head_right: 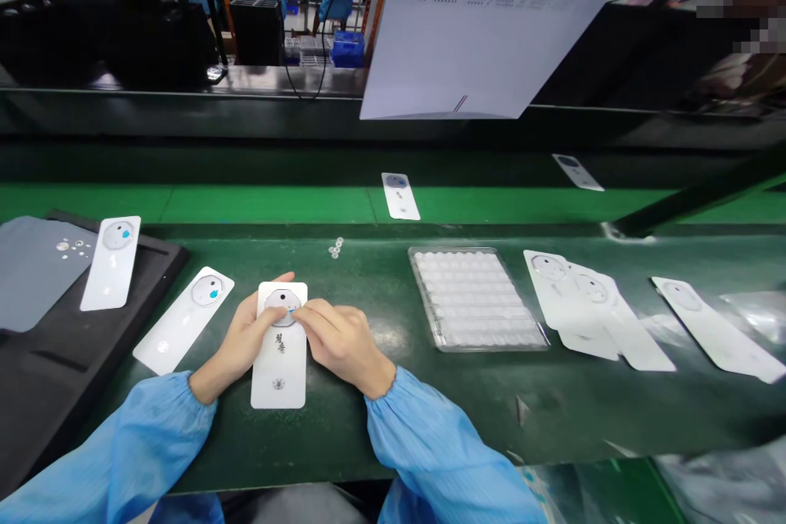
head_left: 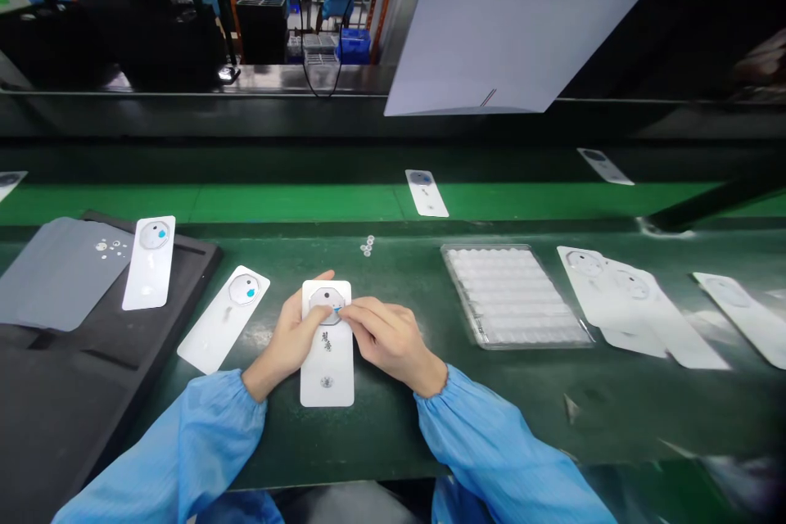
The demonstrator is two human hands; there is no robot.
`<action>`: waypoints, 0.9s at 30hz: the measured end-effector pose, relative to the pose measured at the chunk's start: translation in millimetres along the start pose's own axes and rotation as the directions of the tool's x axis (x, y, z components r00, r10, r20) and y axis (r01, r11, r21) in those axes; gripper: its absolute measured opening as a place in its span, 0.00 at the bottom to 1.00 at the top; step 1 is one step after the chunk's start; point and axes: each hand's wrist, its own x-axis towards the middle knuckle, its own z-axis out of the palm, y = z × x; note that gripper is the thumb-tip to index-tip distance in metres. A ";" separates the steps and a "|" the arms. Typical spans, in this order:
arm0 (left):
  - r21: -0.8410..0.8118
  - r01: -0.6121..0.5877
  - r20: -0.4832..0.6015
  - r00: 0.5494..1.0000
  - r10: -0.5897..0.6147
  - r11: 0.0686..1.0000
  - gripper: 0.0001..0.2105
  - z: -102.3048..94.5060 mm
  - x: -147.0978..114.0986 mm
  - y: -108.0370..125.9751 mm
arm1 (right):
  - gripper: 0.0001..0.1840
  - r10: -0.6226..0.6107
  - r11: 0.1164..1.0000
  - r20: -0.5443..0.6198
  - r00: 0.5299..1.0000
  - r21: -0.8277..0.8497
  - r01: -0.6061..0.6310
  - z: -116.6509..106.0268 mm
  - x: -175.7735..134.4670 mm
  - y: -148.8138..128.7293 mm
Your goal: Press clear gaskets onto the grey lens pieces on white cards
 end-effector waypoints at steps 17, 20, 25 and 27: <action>0.081 -0.065 0.065 0.996 0.060 0.995 0.28 0.7 -4.7 -0.5 | 0.08 0.212 0.955 -0.058 0.975 0.225 -0.195 -0.3 4.9 -5.1; 0.097 -0.075 0.067 0.995 0.069 0.992 0.27 0.9 -4.7 -0.3 | 0.08 0.210 0.955 -0.051 0.976 0.224 -0.194 -0.7 4.7 -5.2; 0.087 -0.046 0.038 0.998 0.042 0.995 0.28 3.2 -3.6 3.7 | 0.09 0.233 0.948 -0.031 0.972 0.228 -0.220 -1.2 4.0 -4.7; 0.067 -0.015 0.028 1.000 0.013 0.998 0.29 4.1 -3.2 5.0 | 0.10 0.237 0.944 -0.033 0.971 0.243 -0.222 -1.7 4.1 -4.1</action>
